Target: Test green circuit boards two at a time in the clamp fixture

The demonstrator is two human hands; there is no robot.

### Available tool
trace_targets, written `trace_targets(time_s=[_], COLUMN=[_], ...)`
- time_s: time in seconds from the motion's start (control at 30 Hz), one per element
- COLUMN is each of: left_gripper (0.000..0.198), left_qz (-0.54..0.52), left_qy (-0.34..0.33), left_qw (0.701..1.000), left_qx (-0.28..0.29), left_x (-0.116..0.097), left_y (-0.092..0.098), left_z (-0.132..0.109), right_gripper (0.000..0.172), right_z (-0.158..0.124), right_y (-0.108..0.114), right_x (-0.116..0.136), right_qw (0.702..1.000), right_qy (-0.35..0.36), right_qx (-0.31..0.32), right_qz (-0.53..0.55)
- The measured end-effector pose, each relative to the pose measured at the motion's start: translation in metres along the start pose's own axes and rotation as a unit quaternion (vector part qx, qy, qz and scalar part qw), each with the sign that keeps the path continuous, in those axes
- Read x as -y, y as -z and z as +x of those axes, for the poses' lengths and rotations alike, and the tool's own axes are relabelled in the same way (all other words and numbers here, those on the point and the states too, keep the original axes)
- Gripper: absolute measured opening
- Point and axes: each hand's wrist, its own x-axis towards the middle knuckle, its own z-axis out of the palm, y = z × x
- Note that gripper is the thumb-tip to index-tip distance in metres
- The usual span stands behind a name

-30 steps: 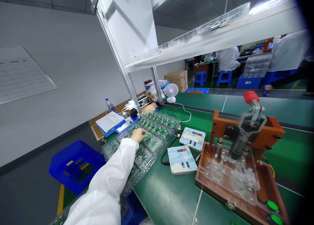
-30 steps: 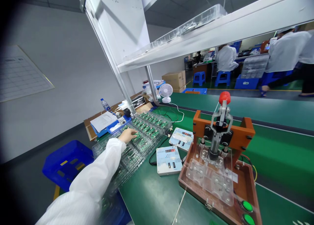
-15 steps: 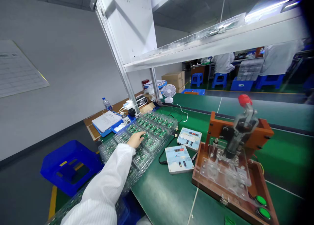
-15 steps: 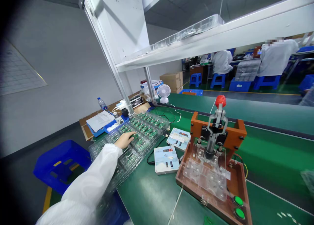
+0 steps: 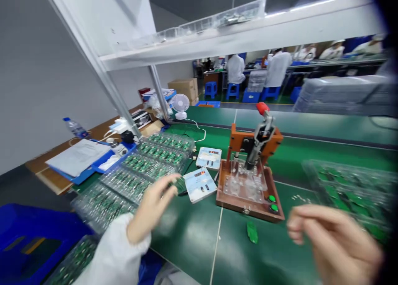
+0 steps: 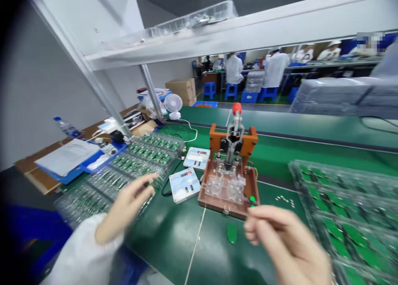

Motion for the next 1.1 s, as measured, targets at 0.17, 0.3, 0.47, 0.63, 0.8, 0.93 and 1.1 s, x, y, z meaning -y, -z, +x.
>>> trace_targets(time_s=[0.17, 0.3, 0.47, 0.63, 0.8, 0.93, 1.1], left_gripper=[0.052, 0.057, 0.054, 0.06, 0.059, 0.039, 0.025], left_qz=[-0.17, -0.215, -0.21, -0.229, -0.24, -0.174, -0.016], left_qy=[0.074, 0.071, 0.084, 0.106, 0.122, 0.094, -0.09], left_qw=[0.941, 0.913, 0.907, 0.892, 0.887, 0.918, 0.969], left_qx=[0.283, 0.339, 0.354, 0.374, 0.376, 0.345, 0.231], left_x=[-0.033, -0.036, -0.031, -0.027, -0.026, -0.019, -0.01], left_y=[-0.109, -0.145, -0.15, -0.157, -0.152, -0.14, -0.142], left_z=[-0.05, -0.056, -0.05, -0.048, -0.041, -0.034, -0.034], right_gripper=[0.043, 0.052, 0.045, 0.049, 0.054, 0.054, 0.029], right_z=[-0.039, -0.064, -0.069, -0.068, -0.072, -0.074, -0.075], right_y=[-0.04, -0.05, -0.044, -0.04, -0.033, -0.018, 0.003], right_x=[-0.049, -0.079, -0.082, -0.091, -0.1, -0.102, -0.1], right_qw=[0.972, 0.951, 0.95, 0.942, 0.943, 0.951, 0.981], right_qy=[-0.18, -0.255, -0.276, -0.306, -0.312, -0.302, -0.131], right_qx=[0.135, 0.13, 0.111, 0.101, 0.073, 0.03, -0.006], right_qz=[0.063, 0.114, 0.097, 0.097, 0.09, 0.056, -0.142])
